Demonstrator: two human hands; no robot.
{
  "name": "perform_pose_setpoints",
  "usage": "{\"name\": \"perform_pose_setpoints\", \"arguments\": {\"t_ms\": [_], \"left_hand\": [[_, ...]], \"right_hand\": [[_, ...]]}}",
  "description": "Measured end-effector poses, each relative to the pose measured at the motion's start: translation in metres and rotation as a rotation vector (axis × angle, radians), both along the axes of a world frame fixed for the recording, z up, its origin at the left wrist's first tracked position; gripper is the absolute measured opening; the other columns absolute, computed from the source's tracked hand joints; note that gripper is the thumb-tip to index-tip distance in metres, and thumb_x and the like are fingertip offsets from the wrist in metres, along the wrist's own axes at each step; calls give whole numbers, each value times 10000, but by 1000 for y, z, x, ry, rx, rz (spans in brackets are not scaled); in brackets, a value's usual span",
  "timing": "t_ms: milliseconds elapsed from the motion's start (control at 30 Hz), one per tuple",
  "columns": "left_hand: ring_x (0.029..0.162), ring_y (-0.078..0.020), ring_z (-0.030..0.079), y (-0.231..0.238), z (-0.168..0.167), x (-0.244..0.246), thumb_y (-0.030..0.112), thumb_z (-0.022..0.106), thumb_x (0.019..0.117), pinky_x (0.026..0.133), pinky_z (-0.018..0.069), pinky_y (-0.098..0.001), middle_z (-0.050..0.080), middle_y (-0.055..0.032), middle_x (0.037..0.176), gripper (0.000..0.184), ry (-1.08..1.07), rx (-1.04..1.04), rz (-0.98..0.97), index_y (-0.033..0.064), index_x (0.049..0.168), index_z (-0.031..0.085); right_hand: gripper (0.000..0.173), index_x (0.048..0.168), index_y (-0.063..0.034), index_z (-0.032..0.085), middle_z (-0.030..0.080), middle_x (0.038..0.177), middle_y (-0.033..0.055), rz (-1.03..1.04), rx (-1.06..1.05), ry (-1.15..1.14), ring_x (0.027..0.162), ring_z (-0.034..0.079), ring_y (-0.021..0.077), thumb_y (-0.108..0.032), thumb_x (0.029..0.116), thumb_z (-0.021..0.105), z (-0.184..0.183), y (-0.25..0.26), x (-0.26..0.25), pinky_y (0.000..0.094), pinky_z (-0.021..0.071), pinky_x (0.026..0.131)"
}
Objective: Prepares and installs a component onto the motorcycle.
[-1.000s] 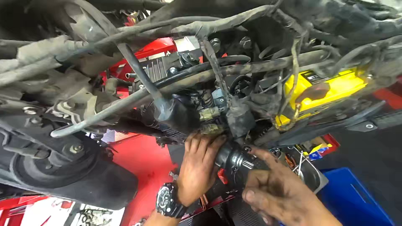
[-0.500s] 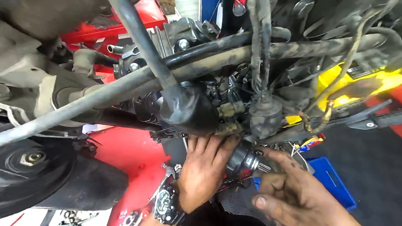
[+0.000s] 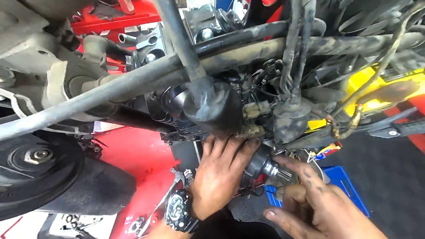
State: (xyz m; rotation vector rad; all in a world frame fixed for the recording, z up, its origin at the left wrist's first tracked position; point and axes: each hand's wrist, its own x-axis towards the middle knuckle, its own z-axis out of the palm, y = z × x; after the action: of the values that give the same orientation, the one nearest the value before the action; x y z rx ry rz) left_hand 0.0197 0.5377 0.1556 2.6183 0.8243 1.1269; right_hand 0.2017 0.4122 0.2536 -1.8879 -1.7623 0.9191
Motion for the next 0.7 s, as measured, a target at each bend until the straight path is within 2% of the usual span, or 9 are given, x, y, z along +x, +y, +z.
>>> {"name": "perform_pose_setpoints", "arguments": {"t_ms": [200, 333, 533, 633, 700], "left_hand": [[1258, -296, 557, 0, 1, 0, 134, 668, 891, 1099, 391, -550, 616, -76, 1362, 514, 6, -4, -5, 211, 1393, 594], [1277, -299, 552, 0, 1, 0, 144, 683, 890, 1118, 380, -562, 616, -78, 1364, 516, 7, -13, -4, 210, 1394, 594], [1280, -289, 548, 0, 1, -1, 139, 694, 868, 1120, 371, -564, 611, -70, 1369, 551, 26, -10, -8, 215, 1403, 590], [1267, -287, 550, 1, 1, 0, 163, 686, 884, 1110, 380, -556, 614, -67, 1354, 524, 35, -2, -5, 210, 1398, 593], [1261, -278, 557, 1, 1, 0, 168, 679, 894, 1106, 387, -547, 623, -60, 1339, 497, 29, -6, -6, 202, 1384, 607]], "right_hand": [[817, 1523, -21, 418, 583, 611, 1, 86, 132, -346, 484, 538, 166, -534, 945, 685, -3, -7, -8, 401, 467, 446], [746, 1506, 3, 468, 563, 605, 39, 161, 244, -536, 457, 513, 217, -493, 977, 644, -5, -10, -15, 390, 399, 403], [639, 1542, -51, 455, 557, 665, 80, 296, 318, -869, 470, 507, 254, -436, 1041, 549, -15, -18, -16, 367, 376, 416], [604, 1532, -47, 466, 548, 664, 80, 344, 309, -919, 478, 502, 260, -408, 1053, 529, -18, -23, -16, 366, 370, 425], [603, 1509, -37, 491, 558, 655, 74, 376, 313, -850, 471, 504, 256, -422, 1047, 541, -17, -28, -14, 369, 382, 426]]}}
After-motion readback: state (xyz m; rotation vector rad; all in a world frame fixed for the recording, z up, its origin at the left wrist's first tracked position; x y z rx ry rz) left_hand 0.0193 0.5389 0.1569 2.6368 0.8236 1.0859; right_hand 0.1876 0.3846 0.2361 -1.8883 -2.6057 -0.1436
